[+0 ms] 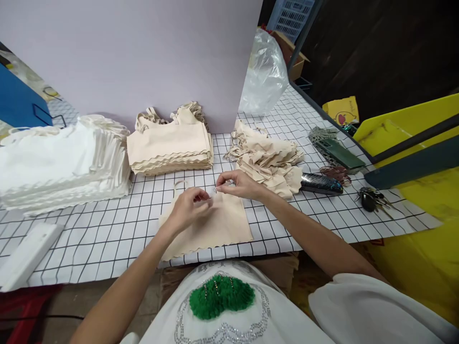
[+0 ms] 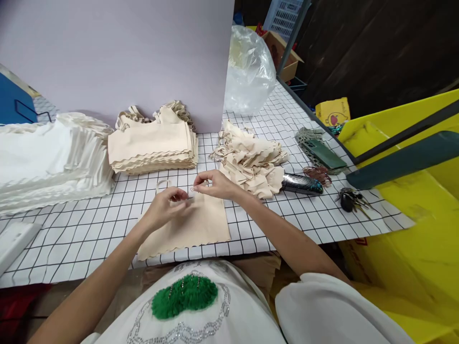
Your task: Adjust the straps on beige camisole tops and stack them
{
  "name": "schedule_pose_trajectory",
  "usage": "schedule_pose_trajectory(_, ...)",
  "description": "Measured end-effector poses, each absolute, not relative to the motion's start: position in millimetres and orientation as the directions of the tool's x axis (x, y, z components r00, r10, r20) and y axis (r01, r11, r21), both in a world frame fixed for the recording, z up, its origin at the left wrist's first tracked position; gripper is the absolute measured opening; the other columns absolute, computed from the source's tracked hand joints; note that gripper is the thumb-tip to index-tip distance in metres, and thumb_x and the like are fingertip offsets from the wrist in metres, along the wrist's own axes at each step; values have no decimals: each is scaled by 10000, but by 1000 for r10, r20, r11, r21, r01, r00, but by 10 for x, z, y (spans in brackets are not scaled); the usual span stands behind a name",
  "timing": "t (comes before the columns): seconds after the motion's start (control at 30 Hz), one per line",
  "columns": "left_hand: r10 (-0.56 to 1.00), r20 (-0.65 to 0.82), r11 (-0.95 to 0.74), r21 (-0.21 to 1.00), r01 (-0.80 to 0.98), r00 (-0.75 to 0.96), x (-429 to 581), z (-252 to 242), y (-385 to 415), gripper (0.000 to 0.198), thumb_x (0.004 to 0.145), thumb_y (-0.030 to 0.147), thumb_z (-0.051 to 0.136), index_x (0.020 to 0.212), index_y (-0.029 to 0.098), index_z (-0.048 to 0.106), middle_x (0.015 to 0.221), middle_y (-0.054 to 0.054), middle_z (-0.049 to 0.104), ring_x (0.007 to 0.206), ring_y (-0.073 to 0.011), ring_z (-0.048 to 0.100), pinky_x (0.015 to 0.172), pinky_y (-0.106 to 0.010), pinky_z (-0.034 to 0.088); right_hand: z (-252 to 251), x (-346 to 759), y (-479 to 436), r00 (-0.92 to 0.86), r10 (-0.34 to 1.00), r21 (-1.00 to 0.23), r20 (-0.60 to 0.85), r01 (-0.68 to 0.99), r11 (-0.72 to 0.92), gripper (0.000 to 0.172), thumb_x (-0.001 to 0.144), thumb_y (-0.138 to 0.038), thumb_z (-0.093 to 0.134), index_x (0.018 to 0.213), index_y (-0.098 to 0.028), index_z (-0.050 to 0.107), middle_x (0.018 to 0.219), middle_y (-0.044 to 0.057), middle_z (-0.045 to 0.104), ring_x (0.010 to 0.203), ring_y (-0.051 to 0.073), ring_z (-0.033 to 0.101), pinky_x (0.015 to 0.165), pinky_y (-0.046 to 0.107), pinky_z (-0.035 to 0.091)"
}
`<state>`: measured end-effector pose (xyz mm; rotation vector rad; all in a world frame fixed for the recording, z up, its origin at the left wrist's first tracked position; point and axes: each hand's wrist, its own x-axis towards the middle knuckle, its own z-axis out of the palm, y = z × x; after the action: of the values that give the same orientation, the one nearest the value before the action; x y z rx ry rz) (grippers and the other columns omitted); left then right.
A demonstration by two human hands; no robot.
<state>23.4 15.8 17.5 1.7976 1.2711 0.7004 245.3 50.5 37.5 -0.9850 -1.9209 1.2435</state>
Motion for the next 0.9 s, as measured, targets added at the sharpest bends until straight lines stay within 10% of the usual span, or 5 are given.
schedule_pose_trajectory(0.2,937,-86,-218,617,757,340,242,-12,-82,118,766,246,749,834,210,659,931,-45,687,958,-276,569,888,-451,404,117,2474,261,-436,896,-930,86,289,230,132,843,-274,659,860,-186,756,857,64,734,807,189,648,759,338,503)
schedule_pose_trajectory(0.57,960,8,-198,730,654,281,415,-159,-107,72,841,238,743,770,226,744,786,7,729,844,-201,615,958,-441,293,-179,2379,116,-478,847,-711,232,510,483,98,870,-175,644,816,-208,719,765,35,717,931,237,575,940,458,346)
schedule_pose_trajectory(0.9,954,87,-268,668,694,286,412,-230,-134,79,817,216,788,757,211,737,734,17,695,775,-176,580,923,-401,304,-214,2384,118,-466,845,-747,261,457,483,102,919,-214,665,827,-205,708,809,30,728,955,228,571,963,465,326)
